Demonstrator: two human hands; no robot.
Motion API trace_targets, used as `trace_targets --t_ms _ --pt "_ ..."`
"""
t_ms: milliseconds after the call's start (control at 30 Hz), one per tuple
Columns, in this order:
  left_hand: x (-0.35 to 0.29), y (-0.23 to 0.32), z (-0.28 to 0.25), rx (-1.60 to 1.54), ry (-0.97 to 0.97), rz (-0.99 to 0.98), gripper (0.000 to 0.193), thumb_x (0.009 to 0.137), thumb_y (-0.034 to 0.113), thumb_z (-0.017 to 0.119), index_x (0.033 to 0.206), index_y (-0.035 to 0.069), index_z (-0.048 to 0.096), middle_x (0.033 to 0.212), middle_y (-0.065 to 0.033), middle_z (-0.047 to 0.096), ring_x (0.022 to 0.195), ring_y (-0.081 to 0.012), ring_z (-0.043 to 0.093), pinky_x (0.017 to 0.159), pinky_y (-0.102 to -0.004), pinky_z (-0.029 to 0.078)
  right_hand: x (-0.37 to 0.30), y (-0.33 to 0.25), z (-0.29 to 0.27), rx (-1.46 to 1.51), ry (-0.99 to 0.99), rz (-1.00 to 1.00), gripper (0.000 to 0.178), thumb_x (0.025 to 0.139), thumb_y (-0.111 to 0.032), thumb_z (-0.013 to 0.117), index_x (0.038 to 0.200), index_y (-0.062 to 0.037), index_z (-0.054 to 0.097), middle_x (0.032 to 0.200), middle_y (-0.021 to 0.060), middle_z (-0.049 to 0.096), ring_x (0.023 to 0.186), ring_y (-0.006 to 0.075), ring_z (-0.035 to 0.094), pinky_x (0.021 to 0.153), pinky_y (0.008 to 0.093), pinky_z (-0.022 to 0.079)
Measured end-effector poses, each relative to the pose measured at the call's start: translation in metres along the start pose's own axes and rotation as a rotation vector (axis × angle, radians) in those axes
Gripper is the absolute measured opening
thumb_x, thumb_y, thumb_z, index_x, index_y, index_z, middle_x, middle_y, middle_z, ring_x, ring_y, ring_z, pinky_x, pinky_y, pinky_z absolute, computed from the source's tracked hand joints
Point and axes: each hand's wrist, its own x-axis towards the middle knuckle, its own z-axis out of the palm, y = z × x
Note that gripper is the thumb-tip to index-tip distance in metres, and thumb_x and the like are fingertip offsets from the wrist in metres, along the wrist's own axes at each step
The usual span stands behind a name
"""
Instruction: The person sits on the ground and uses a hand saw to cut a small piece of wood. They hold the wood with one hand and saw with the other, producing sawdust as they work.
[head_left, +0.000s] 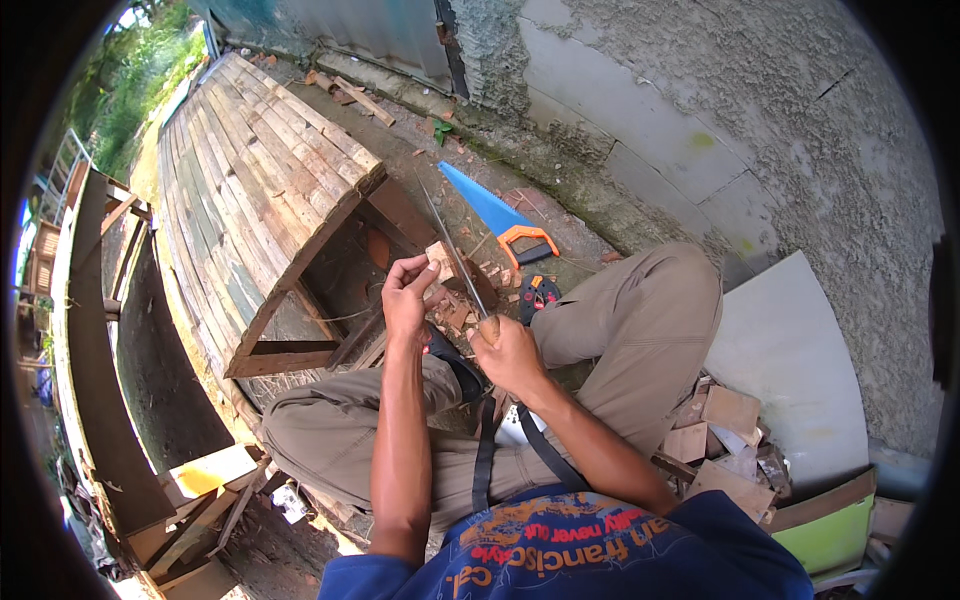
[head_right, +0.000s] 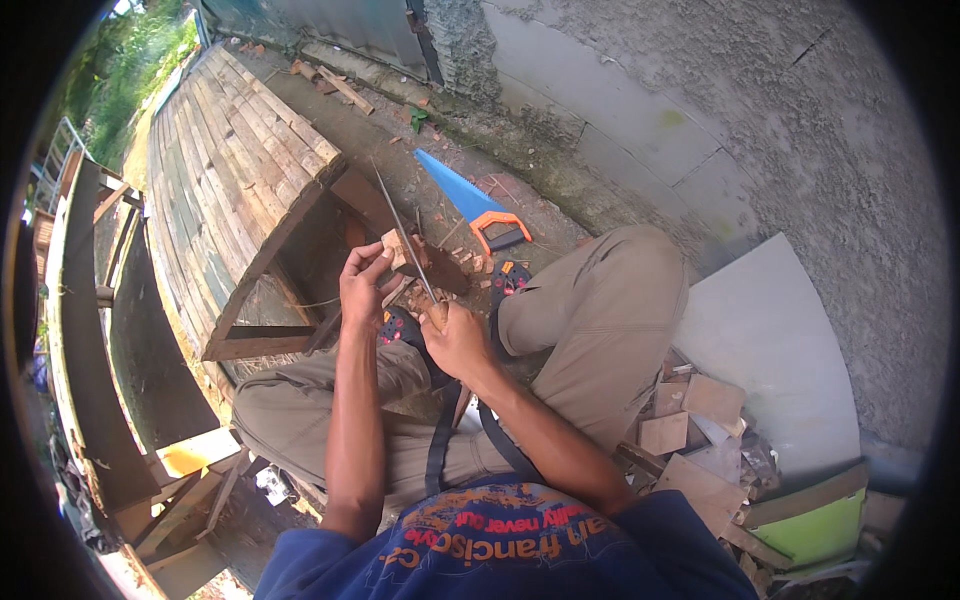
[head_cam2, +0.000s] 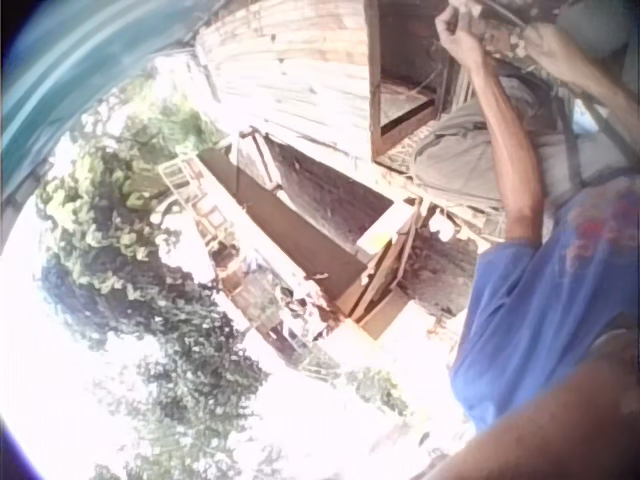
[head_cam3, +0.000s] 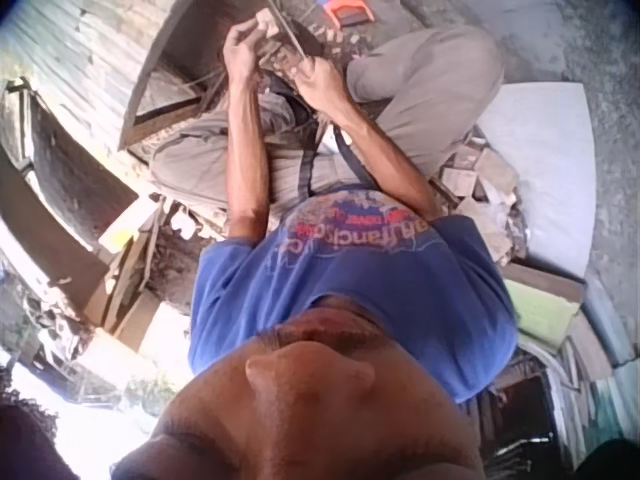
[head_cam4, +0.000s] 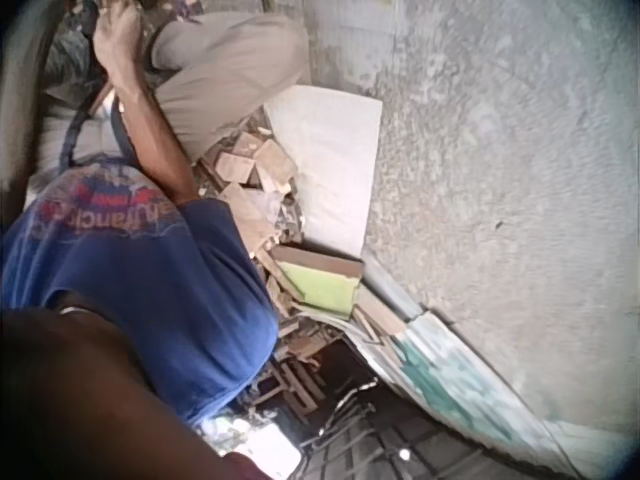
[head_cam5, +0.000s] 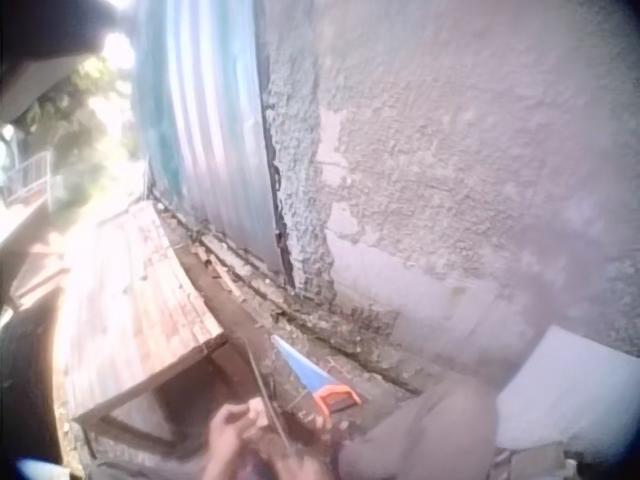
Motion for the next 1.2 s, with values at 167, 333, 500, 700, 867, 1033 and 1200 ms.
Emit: trace_targets --t_ms 167,333,500,700,867,1033,1200 --pt "-0.004 0.000 0.000 -0.015 0.014 0.007 0.021 0.093 0.011 0.075 0.110 0.006 0.065 0.104 -0.0018 0.066 0.096 -0.0120 0.064 0.078 -0.0318 0.059 -0.013 -0.078 -0.045 0.239 0.203 -0.275 0.023 0.092 -0.020 0.070 0.092 0.0018 0.061 0.072 0.0201 0.066 0.068 0.0358 0.066 0.060 0.0424 0.051" --pt "0.001 -0.001 -0.001 -0.008 -0.017 -0.003 0.020 0.092 0.011 0.074 0.110 0.007 0.064 0.108 -0.0015 0.065 0.101 -0.0124 0.063 0.082 -0.0363 0.059 -0.015 -0.047 -0.026 0.206 0.242 -0.344 0.019 0.095 -0.016 0.069 0.091 0.0014 0.061 0.066 0.0105 0.063 0.061 0.0125 0.061 0.057 0.0340 0.048" --pt "0.004 0.002 0.003 -0.025 -0.020 0.007 0.017 0.092 0.010 0.074 0.105 0.010 0.062 0.107 -0.0003 0.065 0.100 -0.0124 0.062 0.083 -0.0379 0.057 0.017 0.027 0.001 -0.056 0.096 -0.027 0.027 0.092 -0.023 0.072 0.086 0.0014 0.062 0.068 0.0129 0.064 0.058 0.0231 0.063 0.060 0.0374 0.050" --pt "-0.002 0.001 0.002 -0.050 -0.009 0.014 0.018 0.092 0.009 0.074 0.105 0.008 0.062 0.106 -0.0012 0.066 0.099 -0.0121 0.063 0.081 -0.0358 0.058 -0.007 -0.081 -0.049 0.278 0.218 -0.285 0.022 0.092 -0.018 0.069 0.097 0.0028 0.063 0.081 0.0215 0.068 0.075 0.0358 0.070 0.066 0.0417 0.053" --pt "-0.002 0.003 0.009 -0.014 -0.044 -0.010 0.019 0.092 0.012 0.075 0.106 0.009 0.063 0.104 -0.0008 0.065 0.100 -0.0118 0.063 0.082 -0.0353 0.058 0.005 0.016 -0.002 -0.050 0.159 -0.105 0.026 0.088 -0.020 0.069 0.091 0.0036 0.061 0.071 0.0215 0.064 0.071 0.0365 0.068 0.068 0.0456 0.051" --pt "0.002 -0.003 -0.008 -0.029 -0.008 -0.048 0.022 0.092 0.011 0.074 0.111 0.009 0.062 0.107 -0.0008 0.064 0.101 -0.0125 0.061 0.087 -0.0403 0.056 0.006 0.015 0.001 -0.006 0.083 -0.037 0.023 0.087 -0.019 0.069 0.086 0.0023 0.060 0.072 0.0198 0.065 0.066 0.0359 0.066 0.064 0.0445 0.051" --pt "0.002 -0.004 -0.004 -0.046 -0.011 -0.035 0.025 0.091 0.011 0.075 0.113 0.007 0.063 0.106 -0.0013 0.065 0.100 -0.0125 0.063 0.081 -0.0340 0.058 -0.007 -0.075 -0.038 0.306 0.179 -0.253 0.027 0.090 -0.022 0.070 0.091 0.0032 0.062 0.079 0.0239 0.067 0.072 0.0434 0.067 0.067 0.0471 0.053"
